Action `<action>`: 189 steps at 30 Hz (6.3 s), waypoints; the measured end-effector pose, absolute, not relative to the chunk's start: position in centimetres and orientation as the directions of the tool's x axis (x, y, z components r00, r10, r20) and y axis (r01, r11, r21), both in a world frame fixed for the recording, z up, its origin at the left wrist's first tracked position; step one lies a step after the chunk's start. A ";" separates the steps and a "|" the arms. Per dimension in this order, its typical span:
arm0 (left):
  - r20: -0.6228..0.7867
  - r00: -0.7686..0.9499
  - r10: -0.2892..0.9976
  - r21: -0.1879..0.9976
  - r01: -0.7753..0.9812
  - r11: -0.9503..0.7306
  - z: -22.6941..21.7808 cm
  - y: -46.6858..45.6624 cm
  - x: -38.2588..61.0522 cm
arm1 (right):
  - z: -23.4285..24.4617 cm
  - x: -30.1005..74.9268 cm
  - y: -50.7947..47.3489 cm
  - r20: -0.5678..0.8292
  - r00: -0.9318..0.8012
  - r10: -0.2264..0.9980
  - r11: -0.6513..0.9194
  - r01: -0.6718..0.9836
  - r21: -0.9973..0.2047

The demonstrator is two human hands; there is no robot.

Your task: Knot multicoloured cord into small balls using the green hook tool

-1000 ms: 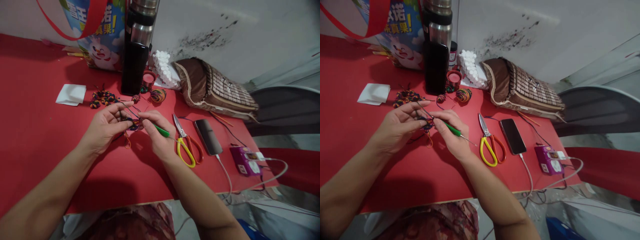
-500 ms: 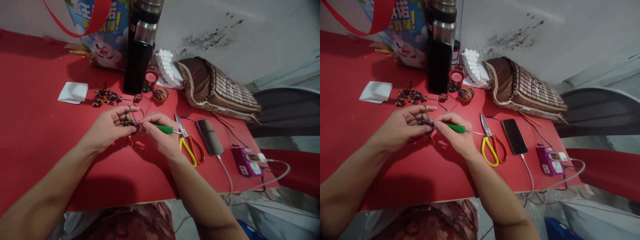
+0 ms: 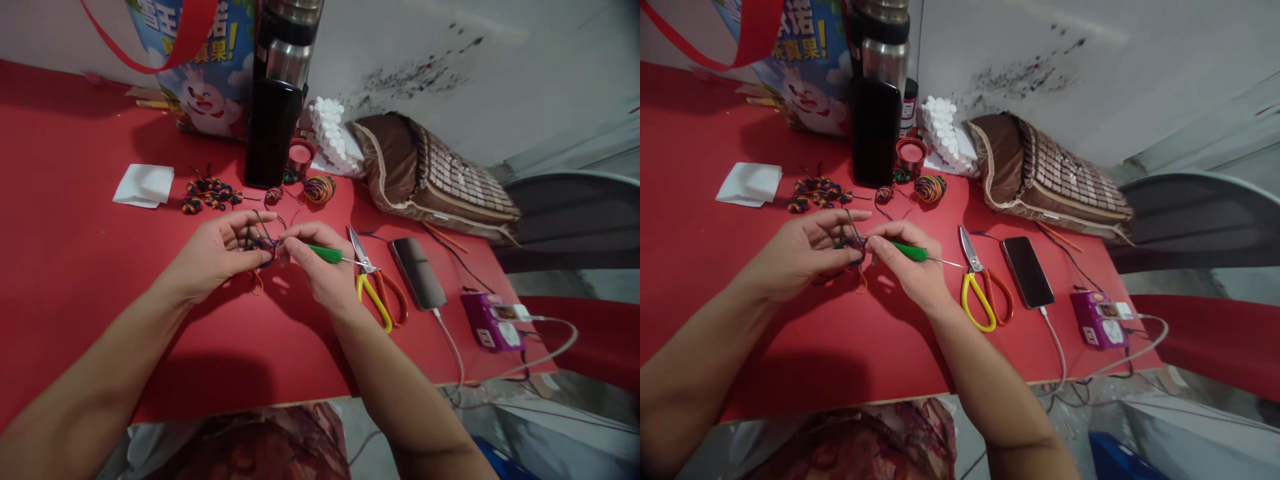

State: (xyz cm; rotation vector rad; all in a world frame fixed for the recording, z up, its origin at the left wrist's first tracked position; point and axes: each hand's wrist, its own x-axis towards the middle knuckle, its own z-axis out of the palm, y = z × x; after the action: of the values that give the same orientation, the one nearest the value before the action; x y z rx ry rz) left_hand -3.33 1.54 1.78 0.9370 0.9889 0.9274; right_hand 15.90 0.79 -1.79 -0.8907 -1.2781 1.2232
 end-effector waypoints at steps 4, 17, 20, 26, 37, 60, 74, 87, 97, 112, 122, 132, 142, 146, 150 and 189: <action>-0.173 0.217 0.961 0.925 -0.298 0.234 1.0 1.7 -3.5 | -2.1 15.8 0.8 0.197 -0.085 0.977 0.180 -0.176 -0.968; -0.046 0.137 0.989 0.916 -0.389 0.096 0.7 1.8 -3.4 | -0.8 15.9 -0.1 0.458 -0.150 0.877 0.475 0.119 -0.872; -0.067 0.114 0.991 0.872 -0.477 0.113 0.4 1.7 -3.0 | -1.2 15.5 -0.3 0.530 -0.148 0.835 0.550 0.238 -0.800; -0.227 0.189 0.955 0.792 -0.535 0.294 1.3 1.1 -2.5 | -2.2 14.8 -0.4 0.645 -0.150 0.749 0.659 0.267 -0.703; -0.230 0.172 0.958 0.806 -0.518 0.287 1.4 0.8 -2.2 | -2.1 14.9 -0.4 0.645 -0.161 0.747 0.656 0.335 -0.676; -0.354 0.303 0.885 0.723 -0.512 0.464 2.4 2.1 -4.9 | -0.2 15.7 -0.7 0.602 -0.200 0.773 0.632 0.166 -0.757; -0.311 0.292 0.905 0.768 -0.484 0.420 2.3 1.5 -4.0 | -0.6 15.6 -0.7 0.388 -0.176 0.905 0.390 -0.025 -0.920; -0.103 0.173 0.979 0.954 -0.260 0.146 2.5 0.4 -2.7 | -2.0 15.2 0.2 0.588 -0.167 0.791 0.608 0.116 -0.785; -0.077 0.298 0.952 0.836 -0.501 0.224 1.3 1.1 -2.9 | -1.5 14.7 -0.1 0.564 -0.094 0.820 0.565 -0.025 -0.825; -0.082 0.353 0.932 0.855 -0.455 0.248 0.4 1.7 -3.5 | -2.3 15.3 1.4 0.132 -0.113 0.985 0.069 -0.443 -0.894; -0.208 0.430 0.879 0.915 -0.233 0.330 0.2 1.2 -3.1 | -2.0 15.0 1.6 -0.040 -0.153 0.987 -0.123 -0.581 -0.805; -0.146 0.458 0.877 0.917 -0.269 0.294 -0.1 1.4 -3.3 | -2.1 15.6 2.1 -0.091 -0.299 0.950 -0.269 -0.634 -0.725; -0.263 0.265 0.928 0.817 -0.451 0.360 1.4 1.1 -2.9 | -0.4 16.5 0.8 0.549 -0.143 0.824 0.566 0.174 -0.806; -0.190 0.225 0.956 0.865 -0.423 0.271 0.9 1.2 -2.8 | -0.3 16.5 0.6 0.579 -0.244 0.778 0.627 0.242 -0.740; -0.142 0.203 0.969 0.902 -0.376 0.211 0.2 1.4 -2.9 | -0.4 16.2 0.5 0.582 -0.240 0.777 0.628 0.236 -0.742; -0.086 0.181 0.980 0.903 -0.402 0.154 0.1 1.9 -3.0 | -3.3 15.0 1.4 0.144 -0.109 0.984 0.129 -0.130 -0.983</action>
State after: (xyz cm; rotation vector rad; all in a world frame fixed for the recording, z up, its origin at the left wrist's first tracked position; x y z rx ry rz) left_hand -3.05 1.94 0.05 0.8800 0.8387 1.1781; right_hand 15.02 1.44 -3.30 -0.9605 -1.2643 1.2464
